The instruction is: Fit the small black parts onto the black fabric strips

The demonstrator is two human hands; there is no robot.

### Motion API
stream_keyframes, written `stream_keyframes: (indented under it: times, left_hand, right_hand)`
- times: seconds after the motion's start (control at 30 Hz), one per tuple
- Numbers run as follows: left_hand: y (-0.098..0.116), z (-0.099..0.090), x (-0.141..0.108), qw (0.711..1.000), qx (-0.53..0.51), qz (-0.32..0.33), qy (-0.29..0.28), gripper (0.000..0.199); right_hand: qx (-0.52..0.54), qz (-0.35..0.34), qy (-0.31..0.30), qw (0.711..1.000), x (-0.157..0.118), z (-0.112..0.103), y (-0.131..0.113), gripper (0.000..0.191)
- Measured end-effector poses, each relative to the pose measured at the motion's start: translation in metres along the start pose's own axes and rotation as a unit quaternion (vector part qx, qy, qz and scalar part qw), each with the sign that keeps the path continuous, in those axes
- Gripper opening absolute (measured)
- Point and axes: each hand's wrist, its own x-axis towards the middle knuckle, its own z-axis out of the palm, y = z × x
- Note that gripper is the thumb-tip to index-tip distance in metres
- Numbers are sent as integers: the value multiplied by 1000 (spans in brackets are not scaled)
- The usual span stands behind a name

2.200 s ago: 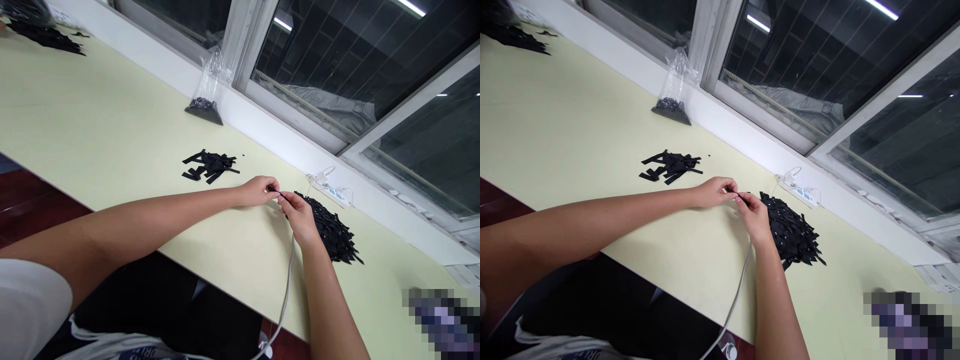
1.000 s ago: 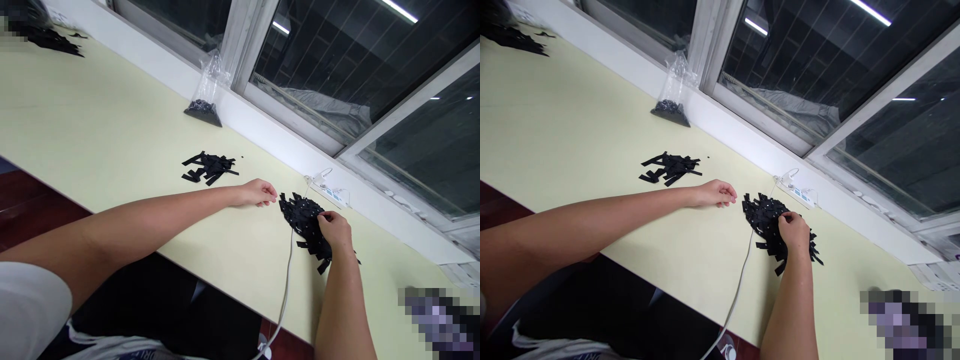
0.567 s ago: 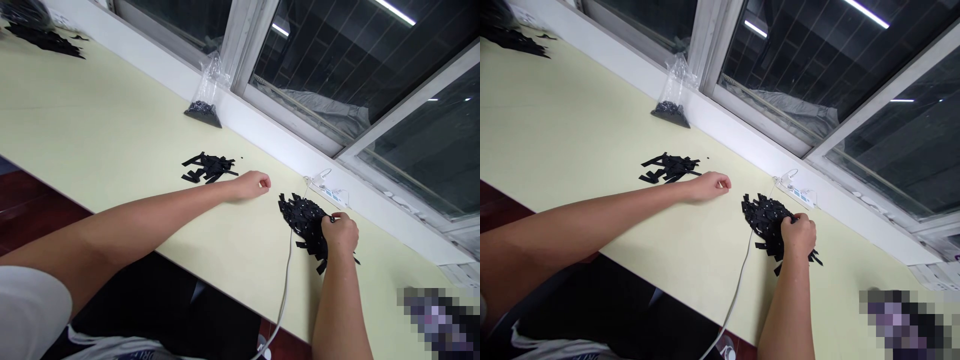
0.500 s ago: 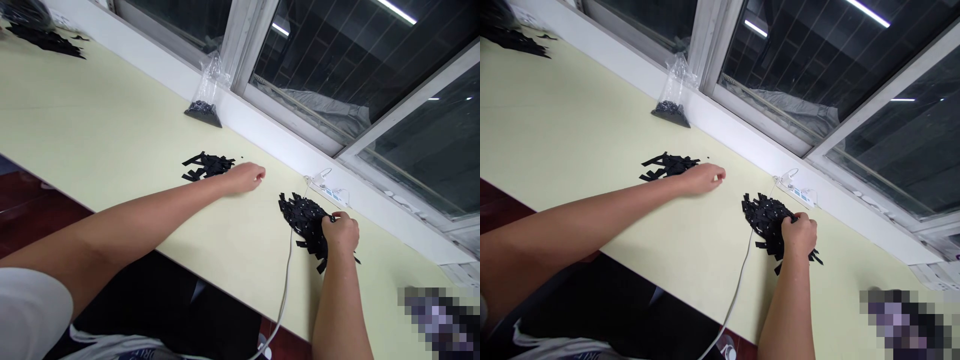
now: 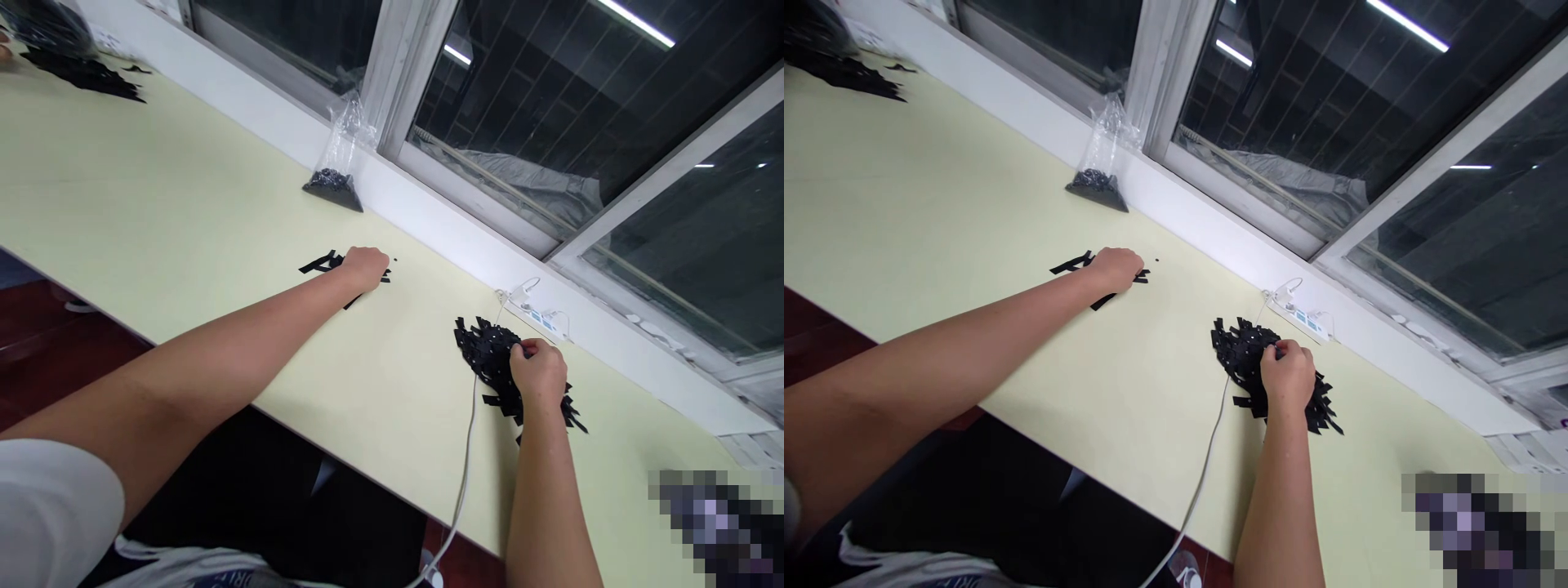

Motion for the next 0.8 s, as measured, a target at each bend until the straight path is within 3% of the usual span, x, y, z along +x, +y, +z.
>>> stream_keyframes:
  times: [0.23, 0.37, 0.47, 0.57, 0.67, 0.8]
  left_hand:
    - [6, -2, -2, 998, 42, 28, 33, 16]
    - [12, -5, -5, 993, 50, 60, 93, 19]
    - [21, -9, -13, 983, 7, 120, 137, 24]
    - [33, -9, -24, 974, -79, 167, 132, 25]
    - [47, -3, -35, 956, -169, 221, 92, 24]
    - [64, 9, -45, 922, -240, 300, 52, 28]
  right_hand:
    - [30, -45, 4, 999, -3, 3, -9, 24]
    - [58, -47, 21, 997, -3, 3, -11, 24]
    - [113, -43, 25, 992, -3, 2, -18, 25]
    - [202, -29, -12, 979, -8, 6, -32, 31]
    - [337, -12, -102, 936, -17, 12, -49, 38]
    - [482, 6, -244, 842, -31, 14, -70, 48]
